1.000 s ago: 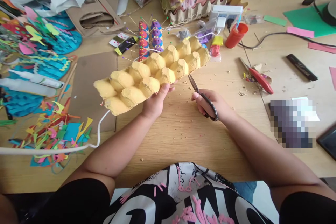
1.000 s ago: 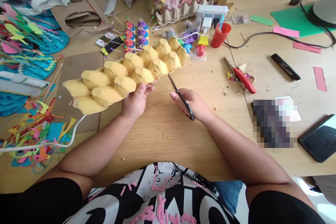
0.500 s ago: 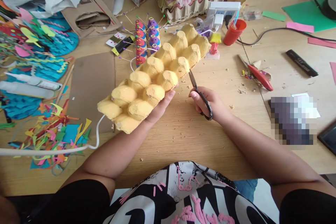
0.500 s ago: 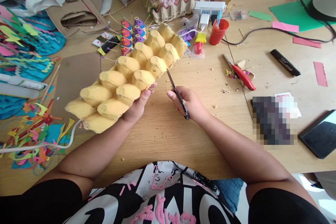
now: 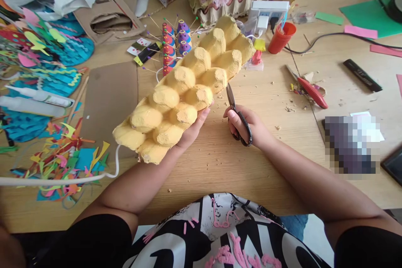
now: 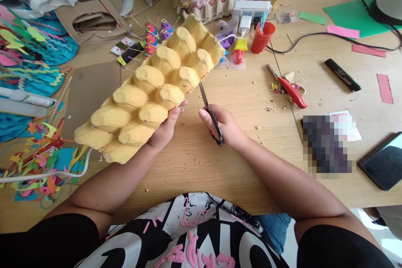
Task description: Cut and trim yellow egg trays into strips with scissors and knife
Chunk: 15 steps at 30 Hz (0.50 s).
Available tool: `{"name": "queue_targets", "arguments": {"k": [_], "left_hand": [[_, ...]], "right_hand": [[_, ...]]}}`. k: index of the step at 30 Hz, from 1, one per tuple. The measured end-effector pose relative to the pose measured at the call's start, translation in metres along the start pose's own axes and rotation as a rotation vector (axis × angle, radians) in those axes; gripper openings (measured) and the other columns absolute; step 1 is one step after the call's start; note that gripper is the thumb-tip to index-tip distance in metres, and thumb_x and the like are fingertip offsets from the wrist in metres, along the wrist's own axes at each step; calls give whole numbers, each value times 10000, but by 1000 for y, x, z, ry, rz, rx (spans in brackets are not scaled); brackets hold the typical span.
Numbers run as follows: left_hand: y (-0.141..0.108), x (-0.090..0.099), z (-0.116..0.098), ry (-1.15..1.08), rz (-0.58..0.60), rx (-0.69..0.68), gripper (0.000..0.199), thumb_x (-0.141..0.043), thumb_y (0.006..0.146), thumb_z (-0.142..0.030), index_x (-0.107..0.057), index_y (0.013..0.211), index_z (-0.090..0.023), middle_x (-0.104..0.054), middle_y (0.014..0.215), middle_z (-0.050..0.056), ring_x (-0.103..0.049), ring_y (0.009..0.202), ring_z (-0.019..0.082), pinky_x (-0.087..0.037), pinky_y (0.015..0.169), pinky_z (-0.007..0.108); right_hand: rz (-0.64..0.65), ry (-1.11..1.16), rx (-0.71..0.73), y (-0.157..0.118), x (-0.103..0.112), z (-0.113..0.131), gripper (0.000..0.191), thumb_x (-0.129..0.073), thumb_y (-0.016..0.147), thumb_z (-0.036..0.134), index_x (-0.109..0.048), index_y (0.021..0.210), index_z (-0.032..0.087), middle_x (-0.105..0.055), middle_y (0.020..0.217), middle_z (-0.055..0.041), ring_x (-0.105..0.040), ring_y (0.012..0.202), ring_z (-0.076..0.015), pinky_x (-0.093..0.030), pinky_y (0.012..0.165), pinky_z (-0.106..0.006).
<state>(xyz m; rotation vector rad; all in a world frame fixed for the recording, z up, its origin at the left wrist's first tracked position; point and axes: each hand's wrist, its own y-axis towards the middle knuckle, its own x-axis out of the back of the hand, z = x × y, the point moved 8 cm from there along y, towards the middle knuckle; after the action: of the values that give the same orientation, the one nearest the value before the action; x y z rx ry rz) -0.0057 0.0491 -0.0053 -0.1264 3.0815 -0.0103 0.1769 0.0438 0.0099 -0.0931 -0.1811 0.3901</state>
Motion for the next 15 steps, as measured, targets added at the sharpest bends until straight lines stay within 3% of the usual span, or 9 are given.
{"name": "queue_targets", "arguments": {"k": [10, 15], "left_hand": [[0, -3, -3, 57, 53, -60, 252, -751, 877, -329, -754, 1123, -275, -718, 1355, 31, -521, 1446, 279, -546, 1145, 411], [-1, -3, -6, 116, 60, -85, 261, -749, 888, -341, -761, 1135, -256, -734, 1320, 42, -532, 1435, 285, -519, 1174, 411]], "right_hand": [[1, 23, -9, -1, 0, -1, 525, -599, 863, 760, -556, 902, 239, -502, 602, 56, -467, 563, -128, -396, 544, -281], [-11, 32, 15, 0, 0, 0, 515, -546, 899, 758, -531, 870, 244, -496, 602, 50, -464, 557, -128, -397, 542, -290]]}}
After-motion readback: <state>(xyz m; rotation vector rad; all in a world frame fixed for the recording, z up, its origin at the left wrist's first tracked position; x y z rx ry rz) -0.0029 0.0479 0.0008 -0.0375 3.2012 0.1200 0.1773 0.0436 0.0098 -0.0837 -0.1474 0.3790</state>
